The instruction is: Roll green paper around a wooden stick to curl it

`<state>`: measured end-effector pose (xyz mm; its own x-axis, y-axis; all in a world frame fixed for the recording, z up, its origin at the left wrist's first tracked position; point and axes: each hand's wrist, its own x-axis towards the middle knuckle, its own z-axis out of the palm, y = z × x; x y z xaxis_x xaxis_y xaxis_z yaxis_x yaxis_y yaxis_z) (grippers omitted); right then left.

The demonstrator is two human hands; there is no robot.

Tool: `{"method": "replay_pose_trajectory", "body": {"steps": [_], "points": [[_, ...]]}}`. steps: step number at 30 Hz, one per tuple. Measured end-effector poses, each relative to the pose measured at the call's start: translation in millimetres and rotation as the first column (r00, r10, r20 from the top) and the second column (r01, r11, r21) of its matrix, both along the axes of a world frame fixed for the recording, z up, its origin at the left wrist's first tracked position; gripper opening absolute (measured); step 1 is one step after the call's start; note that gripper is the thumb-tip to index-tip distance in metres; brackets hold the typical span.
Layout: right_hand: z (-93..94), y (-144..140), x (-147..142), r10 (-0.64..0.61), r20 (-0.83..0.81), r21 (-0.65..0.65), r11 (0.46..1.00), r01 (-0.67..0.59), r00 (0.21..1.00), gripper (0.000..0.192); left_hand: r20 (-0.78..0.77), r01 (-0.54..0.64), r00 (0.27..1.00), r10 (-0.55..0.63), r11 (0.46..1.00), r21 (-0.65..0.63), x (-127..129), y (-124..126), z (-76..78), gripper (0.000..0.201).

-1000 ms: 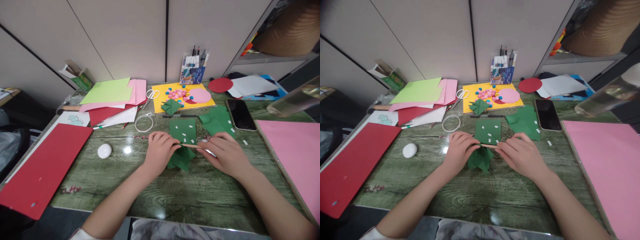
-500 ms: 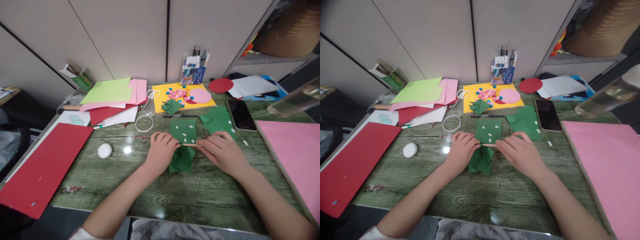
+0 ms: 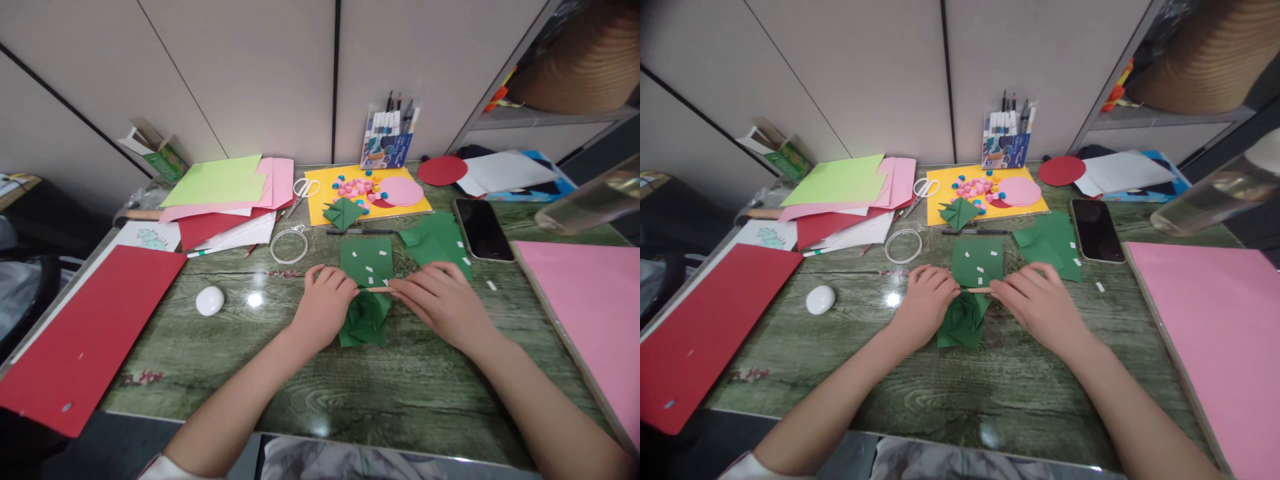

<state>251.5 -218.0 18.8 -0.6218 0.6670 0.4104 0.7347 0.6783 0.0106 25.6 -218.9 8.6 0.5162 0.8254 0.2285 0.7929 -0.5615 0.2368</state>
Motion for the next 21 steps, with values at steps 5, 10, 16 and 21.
{"method": "replay_pose_trajectory", "body": {"steps": [5, 10, 16, 21], "points": [[-1.4, 0.2, 0.5, 0.002, 0.018, 0.005, 1.0, -0.002, 1.0, 0.015, 0.011, 0.013, 1.0, -0.013, 1.0, -0.016, -0.3, 0.1, -1.1, 0.025], [-3.4, 0.4, 1.4, -0.002, 0.013, -0.014, 1.0, 0.002, 1.0, 0.016, 0.017, 0.016, 1.0, -0.016, 0.999, -0.027, -0.7, 0.7, -1.3, 0.022], [-4.8, 0.5, 1.9, -0.001, 0.028, -0.014, 1.0, 0.002, 1.0, 0.016, 0.005, 0.024, 1.0, -0.024, 0.999, -0.042, -1.1, 0.2, 0.3, 0.019], [-5.6, 1.0, 1.0, 0.002, 0.034, -0.011, 1.0, -0.002, 0.999, 0.016, -0.017, 0.027, 0.999, -0.028, 0.997, -0.075, -1.2, -0.5, 0.6, 0.022]]}}
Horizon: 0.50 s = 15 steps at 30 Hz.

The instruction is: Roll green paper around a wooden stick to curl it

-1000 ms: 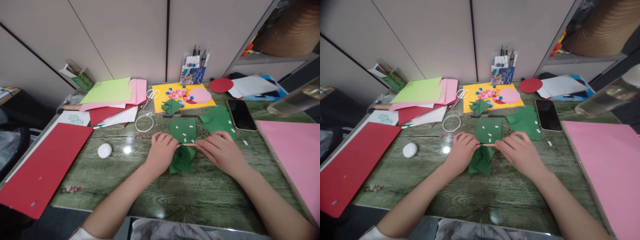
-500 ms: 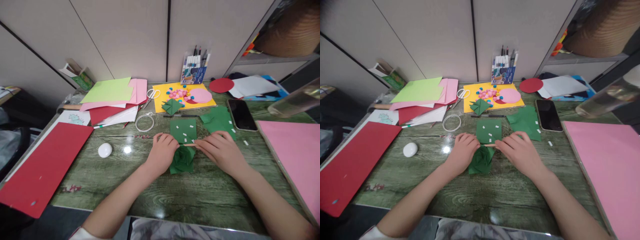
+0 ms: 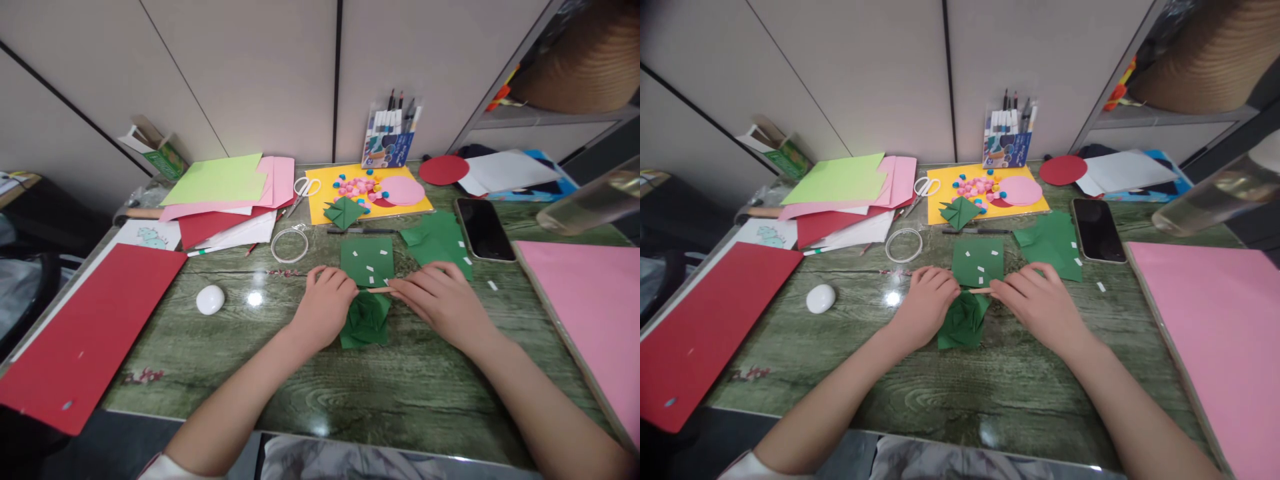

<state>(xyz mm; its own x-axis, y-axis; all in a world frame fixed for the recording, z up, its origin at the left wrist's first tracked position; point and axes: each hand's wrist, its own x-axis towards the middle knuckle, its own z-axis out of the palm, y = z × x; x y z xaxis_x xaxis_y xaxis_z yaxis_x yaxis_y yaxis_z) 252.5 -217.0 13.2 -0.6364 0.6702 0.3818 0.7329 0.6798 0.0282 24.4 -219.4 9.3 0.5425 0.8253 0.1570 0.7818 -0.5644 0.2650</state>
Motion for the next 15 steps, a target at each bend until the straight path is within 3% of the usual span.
{"method": "replay_pose_trajectory", "body": {"steps": [5, 9, 11, 12, 14, 15], "points": [[2.9, 6, 10, -0.032, -0.022, 0.039, 0.999, 0.033, 0.999, 0.019, 0.066, -0.007, 0.998, 0.017, 0.99, -0.138, -2, 5, 0.4, 0.026], [2.7, 11, 22, -0.186, -0.147, 0.015, 0.982, 0.19, 0.971, 0.013, 0.252, -0.014, 0.963, 0.096, 0.951, -0.308, -6, 10, 1.7, 0.023], [-2.0, 11, 21, -0.32, -0.327, -0.112, 0.947, 0.3, 0.889, 0.013, 0.343, 0.011, 0.93, 0.128, 0.927, -0.375, -7, 12, 1.9, 0.021], [-5.3, 11, 19, -0.401, -0.447, -0.237, 0.915, 0.326, 0.8, 0.015, 0.384, 0.024, 0.912, 0.148, 0.912, -0.409, -8, 13, 1.6, 0.02], [-12.0, 8, 9, -0.531, -0.574, -0.526, 0.823, 0.215, 0.623, 0.02, 0.467, 0.051, 0.859, 0.21, 0.873, -0.485, -10, 15, 0.0, 0.018], [-14.6, 7, 4, -0.578, -0.577, -0.628, 0.766, 0.138, 0.577, 0.021, 0.505, 0.061, 0.825, 0.254, 0.849, -0.525, -11, 16, -1.4, 0.017]]}}
